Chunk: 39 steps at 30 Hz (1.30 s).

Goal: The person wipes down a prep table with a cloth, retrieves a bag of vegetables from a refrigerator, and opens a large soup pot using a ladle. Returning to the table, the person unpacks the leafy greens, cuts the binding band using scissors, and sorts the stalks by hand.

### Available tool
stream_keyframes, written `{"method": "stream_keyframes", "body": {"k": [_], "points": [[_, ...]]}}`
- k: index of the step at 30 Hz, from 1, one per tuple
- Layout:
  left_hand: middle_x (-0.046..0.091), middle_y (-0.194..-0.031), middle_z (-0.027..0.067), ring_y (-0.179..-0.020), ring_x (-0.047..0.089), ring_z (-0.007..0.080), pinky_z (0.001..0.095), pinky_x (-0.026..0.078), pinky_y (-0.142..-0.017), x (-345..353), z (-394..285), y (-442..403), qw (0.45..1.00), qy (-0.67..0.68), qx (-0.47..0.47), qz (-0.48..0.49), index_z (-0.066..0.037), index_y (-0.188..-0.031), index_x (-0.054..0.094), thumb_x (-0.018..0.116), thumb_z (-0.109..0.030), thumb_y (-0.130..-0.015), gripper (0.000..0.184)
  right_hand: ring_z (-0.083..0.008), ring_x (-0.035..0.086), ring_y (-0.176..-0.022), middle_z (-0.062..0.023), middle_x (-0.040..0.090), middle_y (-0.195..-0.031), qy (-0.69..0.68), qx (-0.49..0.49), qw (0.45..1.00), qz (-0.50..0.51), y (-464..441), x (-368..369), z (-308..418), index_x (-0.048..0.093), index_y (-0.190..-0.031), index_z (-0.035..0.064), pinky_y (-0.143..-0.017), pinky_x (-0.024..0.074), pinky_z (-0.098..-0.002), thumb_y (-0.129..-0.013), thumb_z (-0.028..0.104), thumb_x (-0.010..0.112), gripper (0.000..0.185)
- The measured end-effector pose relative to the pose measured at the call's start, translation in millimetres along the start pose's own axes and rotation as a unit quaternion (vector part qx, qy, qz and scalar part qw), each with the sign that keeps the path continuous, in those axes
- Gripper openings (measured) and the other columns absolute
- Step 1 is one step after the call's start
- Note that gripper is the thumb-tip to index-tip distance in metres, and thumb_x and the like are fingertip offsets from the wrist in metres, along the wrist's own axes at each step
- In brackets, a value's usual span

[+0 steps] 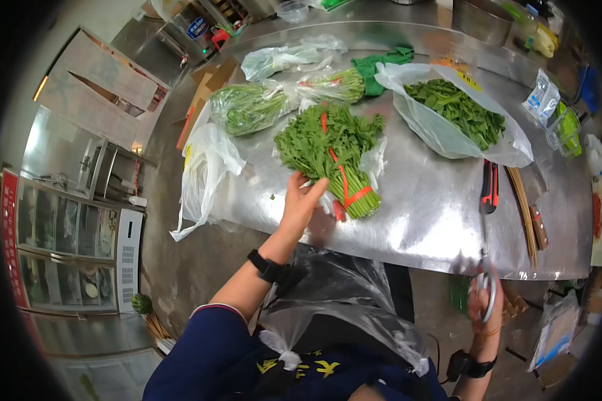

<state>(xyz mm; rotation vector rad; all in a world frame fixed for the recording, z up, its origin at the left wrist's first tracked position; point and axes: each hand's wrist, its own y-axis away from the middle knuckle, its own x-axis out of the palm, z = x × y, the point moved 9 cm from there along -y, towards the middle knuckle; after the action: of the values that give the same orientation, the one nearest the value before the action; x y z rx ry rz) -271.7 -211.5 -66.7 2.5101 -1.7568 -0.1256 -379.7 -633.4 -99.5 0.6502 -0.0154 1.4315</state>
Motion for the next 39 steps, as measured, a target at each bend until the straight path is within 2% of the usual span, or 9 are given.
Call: {"method": "stream_keyframes", "body": {"k": [1,3,5,7,12,23,29,31,39], "points": [[0.041,-0.119,0.0162,-0.097,0.049,0.0172,0.0269,0.044,-0.071,-14.9,7.3,14.4,0.995,-0.062,-0.057,-0.054,0.003,-0.120,0.031,0.062,-0.021,-0.079,0.057,-0.0045,0.037,-0.039,-0.0062,0.052,-0.075,-0.020,-0.002,0.999,0.031,14.9,22.7,2.7,0.037,-0.125,0.0063,-0.031,0.0283,-0.0161,-0.070,0.033,0.069,0.069],[0.041,-0.117,0.0142,-0.097,0.048,0.0171,0.0247,0.042,-0.067,-20.5,15.4,37.4,0.994,-0.056,-0.055,-0.077,0.002,-0.118,0.033,0.065,-0.022,-0.076,0.058,-0.0050,0.033,-0.037,-0.0035,0.046,-0.065,-0.078,0.200,0.963,0.161,27.4,65.5,-20.1,0.032,-0.129,0.0061,-0.030,0.0233,-0.0170,-0.067,0.042,0.071,0.082],[0.042,-0.113,0.0118,-0.100,0.046,0.0194,0.0277,0.042,-0.070,-1.9,-18.4,60.4,0.957,-0.256,0.124,-0.049,0.000,-0.115,0.038,0.068,-0.018,-0.071,0.057,-0.0051,0.032,-0.039,-0.0026,0.044,-0.064,-0.039,0.200,0.935,0.291,28.8,110.1,-14.8,0.032,-0.129,0.0064,-0.033,0.0240,-0.0171,-0.070,0.043,0.068,0.078],[0.042,-0.114,0.0146,-0.104,0.041,0.0295,0.0373,0.034,-0.087,38.2,-54.9,73.1,0.846,-0.390,0.364,0.014,-0.002,-0.111,0.044,0.069,-0.016,-0.064,0.055,-0.0052,0.032,-0.041,-0.0024,0.043,-0.064,-0.038,0.202,0.924,0.322,23.4,136.1,-24.4,0.032,-0.129,0.0064,-0.034,0.0247,-0.0173,-0.072,0.043,0.066,0.076],[0.039,-0.121,0.0149,-0.112,0.034,0.0337,0.0428,0.026,-0.094,68.8,-42.9,50.5,0.812,-0.444,0.376,0.049,-0.006,-0.116,0.043,0.072,-0.026,-0.058,0.067,-0.0052,0.033,-0.044,-0.0019,0.042,-0.064,0.026,0.232,0.902,0.363,9.5,164.4,-42.1,0.033,-0.128,0.0065,-0.037,0.0262,-0.0178,-0.078,0.047,0.058,0.069],[0.038,-0.120,0.0124,-0.111,0.034,0.0322,0.0440,0.025,-0.094,56.4,-26.2,45.2,0.834,-0.387,0.392,0.035,-0.009,-0.113,0.046,0.073,-0.030,-0.056,0.066,-0.0021,0.030,-0.041,-0.0012,0.044,-0.067,0.036,0.303,0.903,0.303,12.8,178.3,-28.3,0.035,-0.127,0.0073,-0.033,0.0214,-0.0158,-0.082,0.052,0.048,0.064],[0.038,-0.120,0.0109,-0.111,0.033,0.0304,0.0435,0.025,-0.093,50.1,-25.5,42.9,0.846,-0.355,0.396,0.043,-0.011,-0.111,0.046,0.072,-0.033,-0.058,0.063,-0.0027,0.030,-0.039,0.0003,0.044,-0.063,0.134,0.262,0.917,0.270,2.5,189.1,-25.2,0.039,-0.122,0.0044,-0.032,0.0207,-0.0173,-0.083,0.050,0.048,0.061],[0.038,-0.119,0.0113,-0.111,0.033,0.0308,0.0437,0.025,-0.093,46.1,-26.4,43.9,0.855,-0.336,0.393,0.037,-0.009,-0.111,0.045,0.073,-0.032,-0.058,0.064,-0.0034,0.031,-0.037,0.0018,0.042,-0.059,0.225,0.158,0.916,0.293,-13.6,199.7,-23.5,0.042,-0.119,0.0043,-0.032,0.0217,-0.0188,-0.083,0.045,0.051,0.055],[0.039,-0.118,0.0133,-0.110,0.035,0.0324,0.0439,0.027,-0.093,40.5,-29.8,42.9,0.868,-0.289,0.403,0.033,-0.006,-0.109,0.041,0.076,-0.028,-0.056,0.068,-0.0062,0.036,-0.033,0.0031,0.040,-0.052,0.315,0.139,0.908,0.238,-24.8,201.3,-37.5,0.048,-0.111,0.0059,-0.030,0.0291,-0.0204,-0.085,0.031,0.052,0.036]]}}
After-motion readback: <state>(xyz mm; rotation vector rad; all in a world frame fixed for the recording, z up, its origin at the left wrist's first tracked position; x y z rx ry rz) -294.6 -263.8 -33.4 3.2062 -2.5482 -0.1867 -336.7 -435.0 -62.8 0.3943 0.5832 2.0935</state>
